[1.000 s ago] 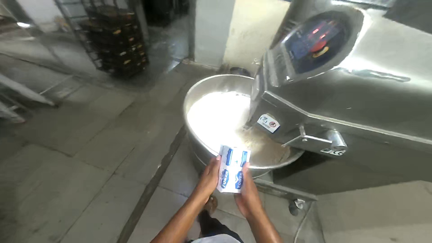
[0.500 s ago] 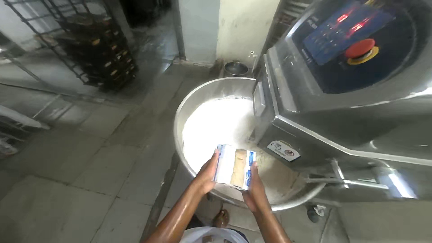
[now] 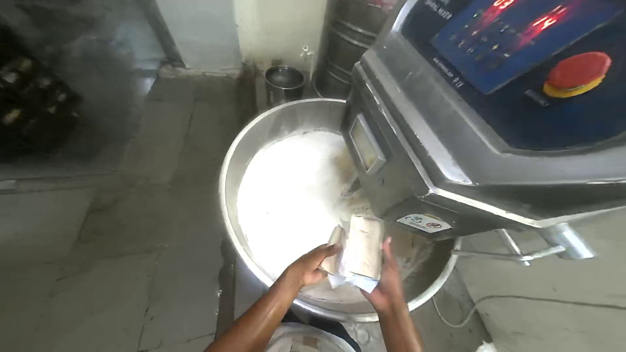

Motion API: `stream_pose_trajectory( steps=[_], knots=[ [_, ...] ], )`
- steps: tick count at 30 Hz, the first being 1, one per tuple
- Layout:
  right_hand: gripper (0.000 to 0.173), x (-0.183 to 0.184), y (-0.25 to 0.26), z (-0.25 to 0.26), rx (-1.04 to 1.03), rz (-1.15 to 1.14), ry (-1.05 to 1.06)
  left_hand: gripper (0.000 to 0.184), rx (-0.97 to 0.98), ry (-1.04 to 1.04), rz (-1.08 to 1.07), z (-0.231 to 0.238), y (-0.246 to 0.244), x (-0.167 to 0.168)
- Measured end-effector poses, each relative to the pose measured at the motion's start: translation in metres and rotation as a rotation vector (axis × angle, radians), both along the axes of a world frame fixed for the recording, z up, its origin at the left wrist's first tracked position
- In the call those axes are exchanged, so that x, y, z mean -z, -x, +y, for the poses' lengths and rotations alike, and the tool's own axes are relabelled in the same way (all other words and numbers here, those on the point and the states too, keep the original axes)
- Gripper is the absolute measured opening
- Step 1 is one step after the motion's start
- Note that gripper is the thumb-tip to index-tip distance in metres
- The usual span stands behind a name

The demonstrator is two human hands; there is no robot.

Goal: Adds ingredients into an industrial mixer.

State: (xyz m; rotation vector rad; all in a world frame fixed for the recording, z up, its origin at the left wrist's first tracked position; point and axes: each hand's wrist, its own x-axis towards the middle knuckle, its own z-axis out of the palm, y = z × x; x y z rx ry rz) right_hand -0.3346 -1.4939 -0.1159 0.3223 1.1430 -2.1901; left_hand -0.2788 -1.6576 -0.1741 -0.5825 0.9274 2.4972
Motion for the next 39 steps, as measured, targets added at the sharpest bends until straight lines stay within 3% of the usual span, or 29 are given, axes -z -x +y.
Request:
stream_pose_trajectory(
  steps=[3, 7, 9, 11, 13, 15, 17, 18, 21, 23, 28, 33, 36, 39],
  knots=[
    [0.059, -0.006, -0.002, 0.017, 0.128, 0.049, -0.079, 0.026, 0.117, -0.116, 0.040, -0.022, -0.001, 0.008],
    [0.053, -0.008, -0.013, 0.042, 0.205, 0.179, -0.218, 0.035, 0.235, 0.005, -0.015, -0.048, 0.014, 0.017],
    [0.054, -0.003, -0.019, 0.051, 0.260, 0.163, -0.304, 0.044, 0.307, 0.243, -0.040, -0.056, 0.027, 0.020],
    [0.056, 0.006, -0.025, 0.056, 0.303, 0.123, -0.319, 0.055, 0.367, 0.633, -0.028, -0.057, 0.039, 0.021],
    [0.059, 0.016, -0.031, 0.062, 0.302, 0.096, -0.300, 0.075, 0.444, 1.025, 0.003, -0.058, 0.054, 0.044],
    [0.044, 0.026, -0.035, 0.067, 0.293, 0.073, -0.270, 0.102, 0.466, 1.233, 0.020, -0.062, 0.067, 0.066],
    [0.032, 0.033, -0.035, 0.069, 0.303, 0.027, -0.256, 0.114, 0.394, 1.239, 0.032, -0.069, 0.070, 0.075],
    [0.030, 0.035, -0.034, 0.069, 0.303, 0.008, -0.260, 0.110, 0.367, 1.213, 0.036, -0.073, 0.069, 0.075],
    [0.035, 0.041, -0.029, 0.068, 0.280, -0.013, -0.283, 0.080, 0.306, 1.151, 0.057, -0.065, 0.060, 0.054],
    [0.038, 0.049, -0.024, 0.066, 0.245, 0.004, -0.302, 0.065, 0.291, 0.966, 0.067, -0.035, 0.044, 0.029],
    [0.036, 0.076, -0.014, 0.049, 0.066, 0.173, -0.486, 0.084, 0.309, 0.450, -0.064, 0.050, 0.020, 0.029],
    [0.047, 0.090, -0.005, 0.048, 0.034, 0.186, -0.517, 0.046, -0.209, 0.634, -0.047, 0.072, 0.020, 0.043],
    [0.049, 0.088, -0.006, 0.050, 0.042, 0.005, -0.339, 0.045, -0.282, 0.726, -0.119, 0.071, 0.015, 0.045],
    [0.041, 0.089, -0.007, 0.049, 0.058, -0.210, -0.155, 0.046, -0.446, 0.585, -0.224, 0.090, 0.013, 0.025]
  ],
)
